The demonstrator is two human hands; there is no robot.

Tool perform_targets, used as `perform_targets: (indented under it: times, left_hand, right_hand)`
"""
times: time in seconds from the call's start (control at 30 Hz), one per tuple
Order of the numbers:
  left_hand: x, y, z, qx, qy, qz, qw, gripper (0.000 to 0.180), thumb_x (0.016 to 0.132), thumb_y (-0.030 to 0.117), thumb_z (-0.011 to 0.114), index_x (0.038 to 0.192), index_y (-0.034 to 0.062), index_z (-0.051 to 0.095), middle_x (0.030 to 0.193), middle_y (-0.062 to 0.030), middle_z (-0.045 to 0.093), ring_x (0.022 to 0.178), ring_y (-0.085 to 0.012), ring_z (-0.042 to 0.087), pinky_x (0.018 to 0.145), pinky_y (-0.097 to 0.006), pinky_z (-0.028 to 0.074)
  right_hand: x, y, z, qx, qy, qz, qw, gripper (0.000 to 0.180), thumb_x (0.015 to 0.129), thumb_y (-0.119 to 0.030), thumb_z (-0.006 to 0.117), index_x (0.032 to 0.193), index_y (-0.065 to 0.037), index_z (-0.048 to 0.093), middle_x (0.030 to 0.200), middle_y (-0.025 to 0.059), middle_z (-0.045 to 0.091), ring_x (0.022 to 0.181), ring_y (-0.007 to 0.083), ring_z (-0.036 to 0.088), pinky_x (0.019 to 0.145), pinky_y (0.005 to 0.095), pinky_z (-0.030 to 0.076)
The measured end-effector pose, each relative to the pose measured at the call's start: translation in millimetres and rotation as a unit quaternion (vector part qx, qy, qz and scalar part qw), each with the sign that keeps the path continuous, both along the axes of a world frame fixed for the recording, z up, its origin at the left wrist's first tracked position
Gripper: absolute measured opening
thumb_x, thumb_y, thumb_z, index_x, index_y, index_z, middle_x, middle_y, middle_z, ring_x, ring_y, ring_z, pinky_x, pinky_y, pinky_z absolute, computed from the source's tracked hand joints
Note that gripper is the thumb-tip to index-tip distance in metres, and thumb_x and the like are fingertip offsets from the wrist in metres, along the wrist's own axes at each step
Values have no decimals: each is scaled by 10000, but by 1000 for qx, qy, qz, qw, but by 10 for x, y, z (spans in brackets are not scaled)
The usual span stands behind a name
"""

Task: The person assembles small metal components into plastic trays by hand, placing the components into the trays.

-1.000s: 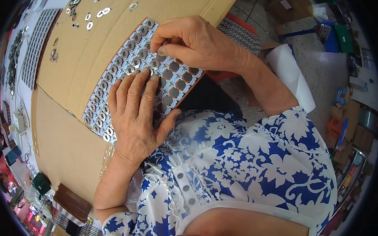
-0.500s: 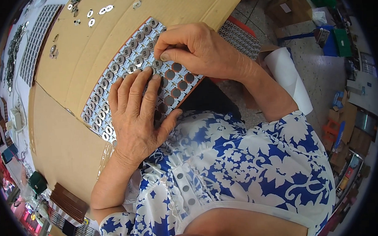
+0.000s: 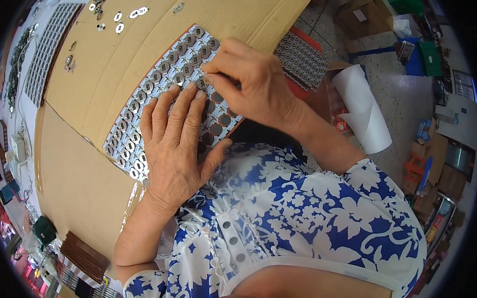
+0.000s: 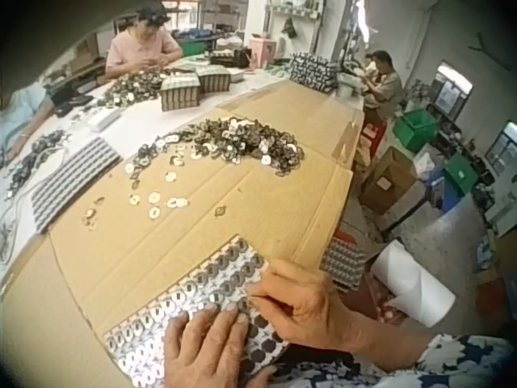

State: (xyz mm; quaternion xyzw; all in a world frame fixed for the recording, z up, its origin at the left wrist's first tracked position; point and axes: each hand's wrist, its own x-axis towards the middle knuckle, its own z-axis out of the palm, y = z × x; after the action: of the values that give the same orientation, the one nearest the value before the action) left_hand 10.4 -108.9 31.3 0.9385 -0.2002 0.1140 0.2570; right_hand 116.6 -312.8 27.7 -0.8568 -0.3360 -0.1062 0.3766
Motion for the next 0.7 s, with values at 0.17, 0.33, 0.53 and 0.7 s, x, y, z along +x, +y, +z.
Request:
perform_targets:
  times: [0.17,0.33,0.53,0.7]
  left_hand:
    - [0,-13,-13,5,1,1,1000,829,872,416,888,1525,-17,618,1591,-204,609,1478,-436,541,1241,-618,359]
    - [8,-3,-4,1,-2,6,1000,820,875,421,883,1517,-19,624,1585,-203,611,1478,-431,541,1243,-610,361]
    - [58,27,6,8,-8,18,1000,818,879,430,877,1516,-16,625,1578,-197,613,1469,-423,542,1238,-606,363]
    - [71,57,-13,14,-14,30,999,823,875,438,882,1517,-8,625,1576,-193,612,1467,-422,544,1237,-595,366]
  right_hand:
    - [-160,62,-46,-41,-90,-49,994,112,941,-64,787,1034,-31,735,958,113,634,871,338,713,738,452,567]
    - [-196,138,22,-75,-96,-71,990,88,947,-70,784,993,-32,719,954,118,642,862,342,717,734,452,568]
    - [379,64,100,-13,-5,-28,999,62,984,-57,765,999,2,753,884,151,712,781,342,740,696,432,575]
    - [1235,410,-8,-23,-140,31,989,149,1014,-67,764,1137,17,768,859,76,715,737,137,698,651,319,540]
